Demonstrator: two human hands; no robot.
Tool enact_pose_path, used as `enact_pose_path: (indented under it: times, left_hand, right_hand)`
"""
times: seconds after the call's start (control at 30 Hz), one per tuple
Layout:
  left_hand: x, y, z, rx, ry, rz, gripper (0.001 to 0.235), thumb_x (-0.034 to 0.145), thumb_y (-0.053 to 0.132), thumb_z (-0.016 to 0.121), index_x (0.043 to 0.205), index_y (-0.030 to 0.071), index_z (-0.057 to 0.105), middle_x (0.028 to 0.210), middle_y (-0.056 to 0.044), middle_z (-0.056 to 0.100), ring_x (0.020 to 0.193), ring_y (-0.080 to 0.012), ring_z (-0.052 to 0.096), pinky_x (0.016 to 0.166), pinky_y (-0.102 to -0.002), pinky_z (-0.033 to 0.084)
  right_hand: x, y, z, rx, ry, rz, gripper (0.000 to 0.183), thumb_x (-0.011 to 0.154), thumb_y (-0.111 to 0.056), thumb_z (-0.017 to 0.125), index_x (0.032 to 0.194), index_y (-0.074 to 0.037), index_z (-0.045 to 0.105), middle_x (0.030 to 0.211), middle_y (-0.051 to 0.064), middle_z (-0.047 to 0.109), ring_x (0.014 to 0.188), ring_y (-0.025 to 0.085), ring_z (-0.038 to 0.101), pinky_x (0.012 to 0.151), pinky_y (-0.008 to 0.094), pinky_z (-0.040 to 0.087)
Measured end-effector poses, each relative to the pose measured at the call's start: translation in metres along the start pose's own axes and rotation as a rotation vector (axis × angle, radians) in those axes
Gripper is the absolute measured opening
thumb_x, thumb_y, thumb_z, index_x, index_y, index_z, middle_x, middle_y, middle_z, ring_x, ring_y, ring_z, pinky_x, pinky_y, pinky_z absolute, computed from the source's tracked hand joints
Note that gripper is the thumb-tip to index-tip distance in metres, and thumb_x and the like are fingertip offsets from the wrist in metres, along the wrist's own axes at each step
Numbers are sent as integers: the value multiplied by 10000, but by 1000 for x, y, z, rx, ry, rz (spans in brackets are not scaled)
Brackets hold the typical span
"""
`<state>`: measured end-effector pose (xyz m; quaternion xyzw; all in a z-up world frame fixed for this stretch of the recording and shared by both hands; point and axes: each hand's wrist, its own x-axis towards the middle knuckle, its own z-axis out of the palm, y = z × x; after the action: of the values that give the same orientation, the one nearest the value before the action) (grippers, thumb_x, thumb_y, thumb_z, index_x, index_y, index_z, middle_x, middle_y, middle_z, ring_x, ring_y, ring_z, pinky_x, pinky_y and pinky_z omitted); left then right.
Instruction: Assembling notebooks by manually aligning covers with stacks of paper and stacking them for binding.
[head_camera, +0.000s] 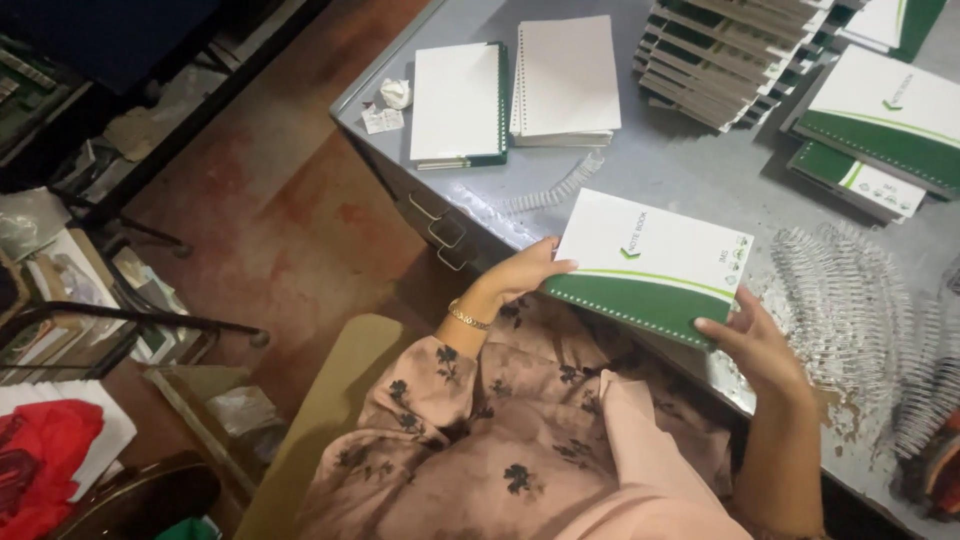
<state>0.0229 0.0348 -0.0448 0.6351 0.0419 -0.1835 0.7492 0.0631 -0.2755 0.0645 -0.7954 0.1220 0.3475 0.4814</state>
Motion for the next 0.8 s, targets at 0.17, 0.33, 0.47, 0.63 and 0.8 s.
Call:
enact_pose_path:
  times: [0.17, 0.33, 0.47, 0.63, 0.8]
  left_hand:
    - [15, -10, 14, 370, 303, 229, 700, 1020, 261, 644, 1561, -20, 300, 1583, -288, 375, 1510, -323, 307, 1264, -471, 268]
    - [34, -22, 34, 471, 392, 395, 615, 1029, 76, 508, 1517, -167, 224, 1507, -415, 367, 1472, -446, 327, 1248, -547, 260]
    - [48, -51, 27, 523, 363, 564, 403, 1000, -78, 475, 1381, -24, 352, 1166, -199, 566, 1220, -376, 586, 1118, -519, 442]
    - [45, -49, 20, 475, 330, 501, 451, 970, 19, 601, 1363, 30, 379, 1224, -182, 570, 1271, -358, 560, 1132, -515, 421]
    - [45, -34, 33, 278, 418, 587, 596, 947, 129, 758, 1404, 41, 386, 1292, -182, 543, 1351, -333, 504, 1168, -512, 401]
  right_hand:
    - [55, 44, -3, -252, 239, -773, 538, 907, -240, 824, 1206, 4, 449, 917, 261, 574, 926, 409, 589, 835, 550, 430]
    - [104, 73, 7, -377, 465, -940, 598, 982, -58, 681, 1425, 95, 310, 1224, 425, 580, 1206, 575, 556, 1013, 648, 436]
    - [119, 95, 25, -402, 511, -880, 536, 1061, -175, 607, 1349, 205, 360, 1177, 480, 555, 1145, 653, 533, 1050, 691, 392]
    - [145, 118, 15, -412, 494, -780, 446, 1061, -187, 609, 1330, 97, 394, 1173, 392, 595, 1171, 590, 571, 1011, 651, 427]
    - [121, 96, 21, -440, 533, -816, 386, 1068, -199, 621, 1245, 96, 448, 1062, 386, 626, 1061, 608, 598, 947, 670, 463]
